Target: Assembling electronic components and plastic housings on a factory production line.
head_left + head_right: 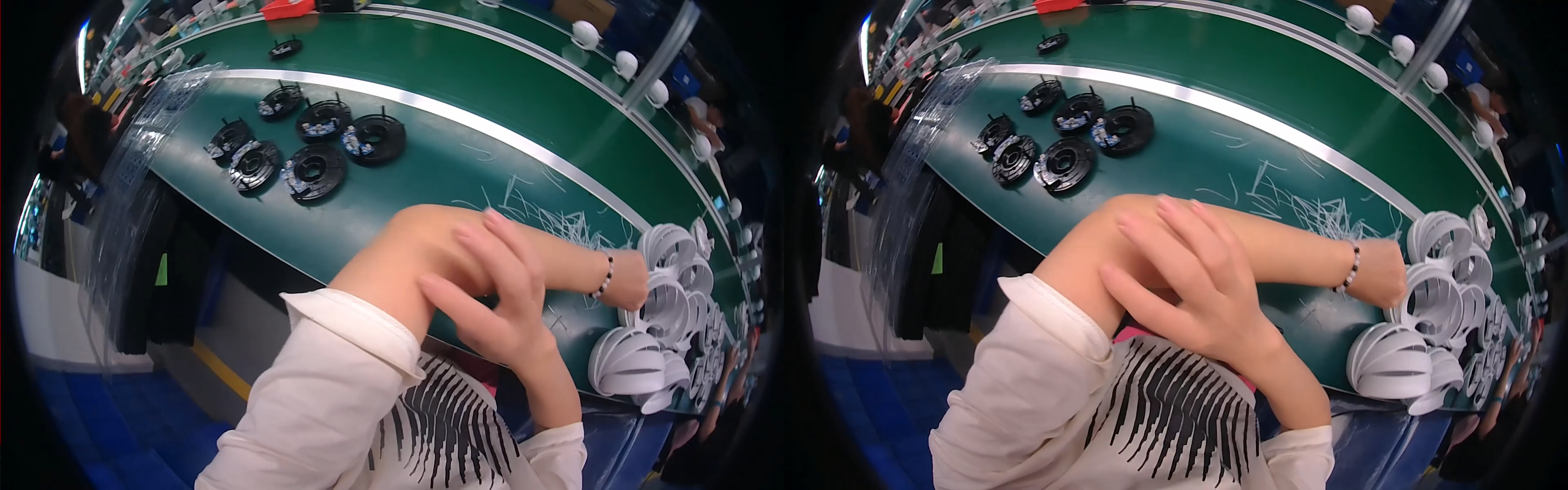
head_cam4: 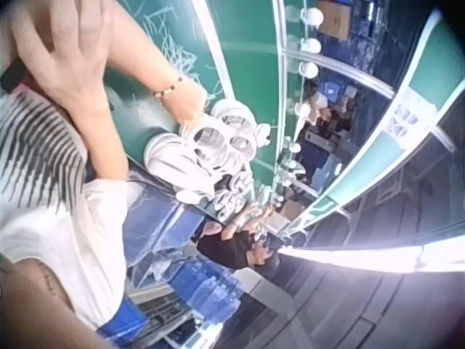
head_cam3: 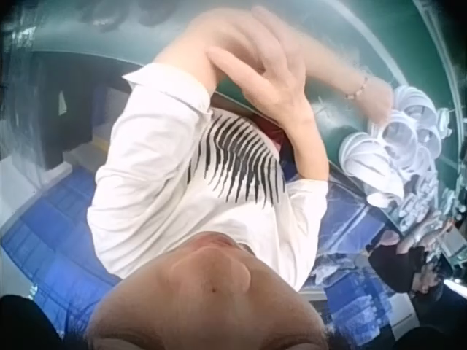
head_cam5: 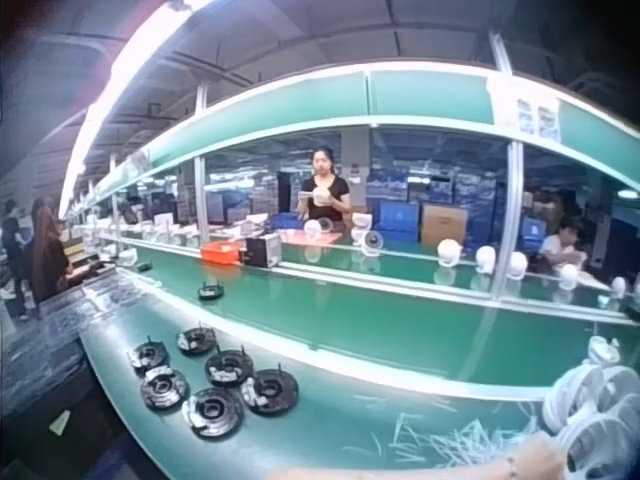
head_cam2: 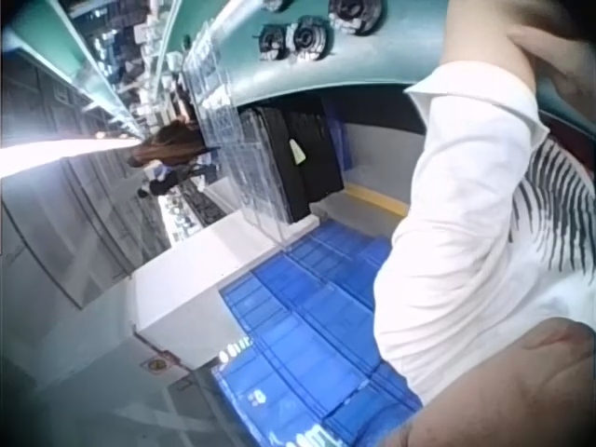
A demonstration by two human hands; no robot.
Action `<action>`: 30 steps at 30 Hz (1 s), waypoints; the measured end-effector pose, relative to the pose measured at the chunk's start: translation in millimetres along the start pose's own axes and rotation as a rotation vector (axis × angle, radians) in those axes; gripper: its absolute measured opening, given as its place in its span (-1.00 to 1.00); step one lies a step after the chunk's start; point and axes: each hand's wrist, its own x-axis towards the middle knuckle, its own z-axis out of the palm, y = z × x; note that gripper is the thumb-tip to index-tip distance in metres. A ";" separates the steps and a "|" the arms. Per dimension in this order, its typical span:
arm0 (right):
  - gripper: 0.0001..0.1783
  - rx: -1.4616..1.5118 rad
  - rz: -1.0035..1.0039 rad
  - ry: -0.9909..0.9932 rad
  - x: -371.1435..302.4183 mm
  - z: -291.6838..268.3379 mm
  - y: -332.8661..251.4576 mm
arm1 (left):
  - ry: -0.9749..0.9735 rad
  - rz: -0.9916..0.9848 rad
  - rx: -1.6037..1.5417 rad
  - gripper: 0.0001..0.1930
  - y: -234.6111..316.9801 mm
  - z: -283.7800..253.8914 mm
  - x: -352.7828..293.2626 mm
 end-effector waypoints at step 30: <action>-0.88 0.670 1.062 0.106 91.1 -49.3 205.4 | -0.248 -0.079 -2.061 -0.60 175.1 -155.6 -18.3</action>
